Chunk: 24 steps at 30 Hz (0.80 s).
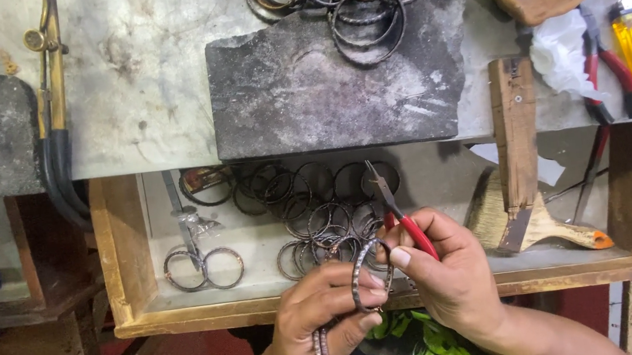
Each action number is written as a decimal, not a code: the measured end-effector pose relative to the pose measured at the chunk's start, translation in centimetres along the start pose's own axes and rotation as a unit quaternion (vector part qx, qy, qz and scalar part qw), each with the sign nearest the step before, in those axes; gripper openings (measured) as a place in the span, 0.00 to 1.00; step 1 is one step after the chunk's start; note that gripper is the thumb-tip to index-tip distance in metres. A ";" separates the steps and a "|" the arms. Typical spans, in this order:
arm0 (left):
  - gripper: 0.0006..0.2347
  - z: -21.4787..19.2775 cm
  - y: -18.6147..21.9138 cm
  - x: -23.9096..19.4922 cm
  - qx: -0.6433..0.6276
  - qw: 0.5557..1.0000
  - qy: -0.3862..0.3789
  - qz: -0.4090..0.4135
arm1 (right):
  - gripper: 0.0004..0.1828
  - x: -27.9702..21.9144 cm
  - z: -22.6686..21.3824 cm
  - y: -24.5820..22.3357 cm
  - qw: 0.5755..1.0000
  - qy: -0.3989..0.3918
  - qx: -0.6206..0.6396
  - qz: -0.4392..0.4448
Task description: The person uses pliers to adjust and close the ends of metal bangles. They repeatedly pick up bangles from a drawer, manipulate the ends with the pliers, and place them back into the drawer.
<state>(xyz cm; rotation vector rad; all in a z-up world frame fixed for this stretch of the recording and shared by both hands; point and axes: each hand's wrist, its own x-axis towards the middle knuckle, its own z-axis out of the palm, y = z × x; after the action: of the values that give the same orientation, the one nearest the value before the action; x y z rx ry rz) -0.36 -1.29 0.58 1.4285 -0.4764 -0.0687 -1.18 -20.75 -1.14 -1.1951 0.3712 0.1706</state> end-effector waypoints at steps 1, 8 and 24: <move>0.07 0.2 -0.2 -0.3 -0.007 1.000 0.016 0.001 | 0.07 -0.1 0.1 -0.1 1.000 -0.007 0.002 0.011; 0.06 0.9 -0.2 -0.9 -0.197 0.971 0.135 -0.026 | 0.14 0.1 0.0 0.3 0.983 -0.140 -0.001 -0.115; 0.08 1.0 0.3 -0.8 -0.241 0.955 0.137 -0.103 | 0.16 -0.7 3.4 -8.1 0.838 -0.279 -0.316 -0.346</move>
<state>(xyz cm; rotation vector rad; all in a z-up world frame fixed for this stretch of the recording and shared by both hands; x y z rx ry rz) -1.52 -1.95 0.76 0.9795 -0.0683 -0.1423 1.41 -20.44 7.25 -1.7822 -0.6999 -0.0043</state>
